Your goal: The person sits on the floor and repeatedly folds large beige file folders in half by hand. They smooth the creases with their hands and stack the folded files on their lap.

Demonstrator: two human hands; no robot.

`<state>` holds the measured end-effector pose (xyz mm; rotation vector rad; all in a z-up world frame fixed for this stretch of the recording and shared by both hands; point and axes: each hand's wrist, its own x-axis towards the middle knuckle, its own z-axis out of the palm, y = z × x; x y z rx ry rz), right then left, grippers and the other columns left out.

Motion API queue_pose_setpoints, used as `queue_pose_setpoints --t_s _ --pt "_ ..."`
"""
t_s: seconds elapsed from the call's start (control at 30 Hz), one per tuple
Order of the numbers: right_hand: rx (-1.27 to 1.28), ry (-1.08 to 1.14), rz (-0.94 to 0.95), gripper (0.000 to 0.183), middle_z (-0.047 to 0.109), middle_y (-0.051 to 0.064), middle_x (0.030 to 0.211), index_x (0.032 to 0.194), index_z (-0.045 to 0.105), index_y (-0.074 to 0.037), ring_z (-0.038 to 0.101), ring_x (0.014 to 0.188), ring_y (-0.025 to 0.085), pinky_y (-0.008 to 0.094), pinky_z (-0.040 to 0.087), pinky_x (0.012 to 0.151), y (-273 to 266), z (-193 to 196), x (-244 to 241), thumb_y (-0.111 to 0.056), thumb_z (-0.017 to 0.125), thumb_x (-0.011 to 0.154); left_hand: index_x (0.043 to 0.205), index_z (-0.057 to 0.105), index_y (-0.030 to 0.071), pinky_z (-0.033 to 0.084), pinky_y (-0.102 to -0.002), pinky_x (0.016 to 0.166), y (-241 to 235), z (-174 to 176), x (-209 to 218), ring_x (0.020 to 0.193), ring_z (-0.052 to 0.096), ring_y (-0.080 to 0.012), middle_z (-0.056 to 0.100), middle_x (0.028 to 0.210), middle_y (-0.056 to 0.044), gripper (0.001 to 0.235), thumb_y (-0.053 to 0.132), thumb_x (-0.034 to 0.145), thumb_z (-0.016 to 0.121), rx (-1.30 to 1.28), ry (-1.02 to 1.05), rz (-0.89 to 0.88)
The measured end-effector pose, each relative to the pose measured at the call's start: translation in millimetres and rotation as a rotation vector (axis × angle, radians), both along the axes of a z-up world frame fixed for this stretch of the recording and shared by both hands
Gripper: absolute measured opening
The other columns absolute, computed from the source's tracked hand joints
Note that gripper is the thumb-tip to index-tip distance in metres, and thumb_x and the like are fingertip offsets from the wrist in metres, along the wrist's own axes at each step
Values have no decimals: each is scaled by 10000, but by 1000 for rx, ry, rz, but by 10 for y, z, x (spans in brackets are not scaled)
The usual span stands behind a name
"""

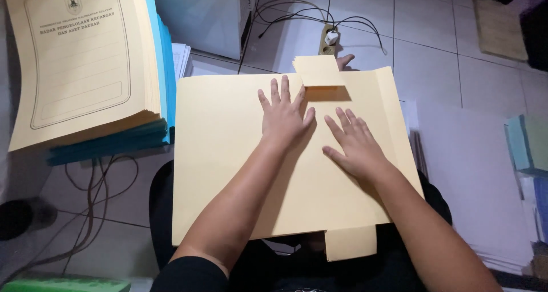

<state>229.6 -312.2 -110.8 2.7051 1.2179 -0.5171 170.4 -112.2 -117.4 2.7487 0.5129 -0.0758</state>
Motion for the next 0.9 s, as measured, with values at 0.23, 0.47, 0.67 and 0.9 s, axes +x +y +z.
queue_pose_setpoints --t_s 0.23,0.47,0.67,0.9 --pt "163 -70 -119 700 108 105 1738 1668 174 -205 81 1606 299 432 52 1306 926 -138 636 -559 226 1067 1654 209 248 71 -696 1207 49 -114 96 1584 102 -420 189 1697 -203 696 487 1002 271 -30 -10 24" --pt "230 -145 -138 619 438 176 1512 1466 404 -67 305 1514 305 469 78 1307 1280 -271 849 -535 208 1110 1647 179 96 2 -653 1235 78 -101 111 1590 50 -385 133 1712 -193 676 337 1016 207 -87 27 30" --pt "360 -358 -99 517 583 165 1202 1154 525 -110 457 1390 347 645 107 1224 1495 -963 1219 -567 287 1117 1645 141 52 -18 -649 1238 66 -137 144 1588 30 -380 111 1717 -183 677 301 1020 209 -95 36 48" --pt "255 -127 -171 685 101 127 1740 1647 193 -101 19 1604 296 464 25 1305 1240 -91 805 -515 144 1104 1638 178 28 24 -636 1244 42 -173 139 1587 82 -359 149 1717 -172 685 317 1020 237 -51 -5 73"
